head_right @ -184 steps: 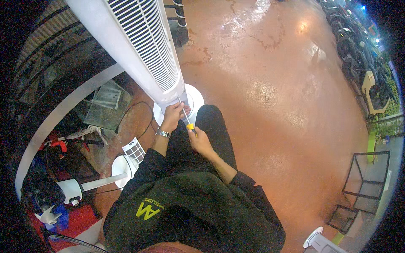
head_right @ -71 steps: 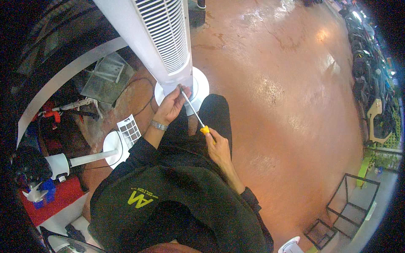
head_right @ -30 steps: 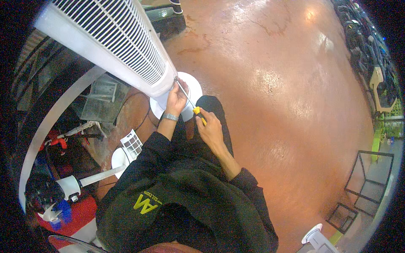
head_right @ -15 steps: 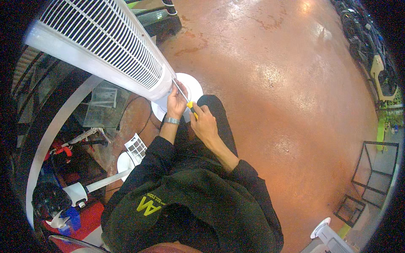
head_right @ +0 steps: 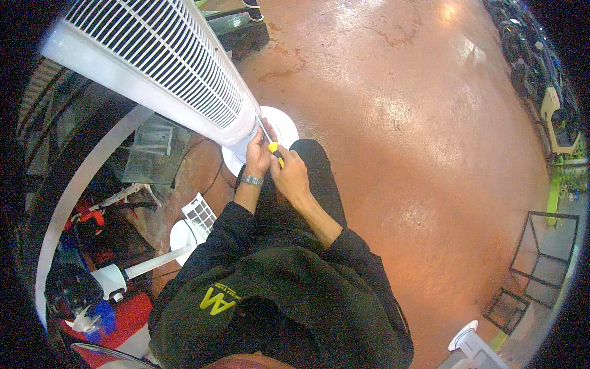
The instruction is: The person sits on the floor and uses a screwdriver to tighten screws on the base of a white tower fan. The person adjusts their position slightly and continues to work on the fan base throughout the clip.
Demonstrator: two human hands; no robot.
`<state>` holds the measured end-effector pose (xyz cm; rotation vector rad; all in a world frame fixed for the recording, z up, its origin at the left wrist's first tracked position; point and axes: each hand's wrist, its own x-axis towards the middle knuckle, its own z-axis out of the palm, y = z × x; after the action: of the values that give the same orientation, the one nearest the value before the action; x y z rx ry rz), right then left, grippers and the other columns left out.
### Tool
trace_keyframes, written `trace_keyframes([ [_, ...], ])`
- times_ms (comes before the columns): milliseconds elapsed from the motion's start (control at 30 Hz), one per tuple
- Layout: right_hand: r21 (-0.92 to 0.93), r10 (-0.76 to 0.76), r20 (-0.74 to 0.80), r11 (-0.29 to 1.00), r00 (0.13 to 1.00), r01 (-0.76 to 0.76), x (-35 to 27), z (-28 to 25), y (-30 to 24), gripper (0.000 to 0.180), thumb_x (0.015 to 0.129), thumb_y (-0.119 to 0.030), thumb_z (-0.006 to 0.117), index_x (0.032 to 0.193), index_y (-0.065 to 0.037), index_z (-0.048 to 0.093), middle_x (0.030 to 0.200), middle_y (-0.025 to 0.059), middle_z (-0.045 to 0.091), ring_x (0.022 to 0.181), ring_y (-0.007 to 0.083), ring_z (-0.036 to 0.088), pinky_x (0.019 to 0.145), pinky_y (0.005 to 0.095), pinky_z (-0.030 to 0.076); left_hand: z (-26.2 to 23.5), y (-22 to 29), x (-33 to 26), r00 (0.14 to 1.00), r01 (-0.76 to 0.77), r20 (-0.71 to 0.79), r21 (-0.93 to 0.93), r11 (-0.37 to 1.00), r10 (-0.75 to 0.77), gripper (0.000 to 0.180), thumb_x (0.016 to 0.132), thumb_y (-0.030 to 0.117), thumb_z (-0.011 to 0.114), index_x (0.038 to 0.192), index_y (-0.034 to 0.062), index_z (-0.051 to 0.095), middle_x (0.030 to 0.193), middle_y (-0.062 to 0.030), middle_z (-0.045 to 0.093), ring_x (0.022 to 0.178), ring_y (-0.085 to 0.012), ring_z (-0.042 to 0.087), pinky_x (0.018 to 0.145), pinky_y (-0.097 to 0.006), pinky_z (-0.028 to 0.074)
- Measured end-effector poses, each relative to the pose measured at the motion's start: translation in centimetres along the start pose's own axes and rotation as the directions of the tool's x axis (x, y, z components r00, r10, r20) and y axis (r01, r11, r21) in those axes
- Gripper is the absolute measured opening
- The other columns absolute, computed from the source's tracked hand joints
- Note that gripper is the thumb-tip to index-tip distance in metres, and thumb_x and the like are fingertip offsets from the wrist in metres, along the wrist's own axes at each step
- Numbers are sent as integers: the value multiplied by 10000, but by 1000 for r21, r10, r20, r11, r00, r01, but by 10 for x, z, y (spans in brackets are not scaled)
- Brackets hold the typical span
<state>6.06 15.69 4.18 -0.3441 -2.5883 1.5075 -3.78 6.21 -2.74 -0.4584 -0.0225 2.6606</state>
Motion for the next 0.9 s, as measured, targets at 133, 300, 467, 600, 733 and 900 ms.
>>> trace_keyframes([
  [133,626,286,347,638,893,-448,5,0,16,347,919,-220,509,1183,3,546,768,112,594,590,230,584,528,328,473,2,-2,-6,995,-24,-84,255,967,47,284,984,178,425,1224,50,506,1151,-50,588,1038,-179,574,919,-343,491],
  [300,745,304,418,424,856,-514,1,7,16,339,923,-214,530,1164,24,515,853,77,594,621,160,570,554,262,483,-7,9,-2,987,-47,-122,402,914,105,259,974,157,453,1181,15,516,1115,-77,584,1012,-191,579,886,-337,501],
  [467,93,-21,-113,995,993,31,-12,15,6,471,764,-158,695,1153,31,508,901,133,602,812,274,605,797,371,483,-1,12,-4,969,-66,-158,575,815,189,243,949,123,507,1150,-14,517,1021,-97,587,993,-206,582,855,-316,508],
  [600,618,332,294,649,896,-443,-9,2,-6,316,874,-171,577,1132,-2,510,970,138,616,716,163,575,590,263,484,4,12,-7,970,-53,-150,633,772,189,269,947,122,509,1164,-36,502,1055,-124,583,1010,-228,585,864,-324,508],
  [733,785,311,611,-117,728,-609,-1,1,11,264,937,-213,454,1121,-37,524,926,111,615,614,134,508,503,228,429,15,13,-14,980,-24,-137,632,775,142,285,948,117,501,1170,-61,500,1101,-154,579,1031,-246,592,875,-341,511],
  [900,553,286,107,779,952,-296,-8,17,16,379,833,-192,619,1137,3,503,1013,137,617,760,214,593,665,290,504,18,12,-16,969,-28,-146,742,669,202,270,947,112,497,1150,-66,514,1084,-158,590,1010,-255,605,873,-341,519],
])
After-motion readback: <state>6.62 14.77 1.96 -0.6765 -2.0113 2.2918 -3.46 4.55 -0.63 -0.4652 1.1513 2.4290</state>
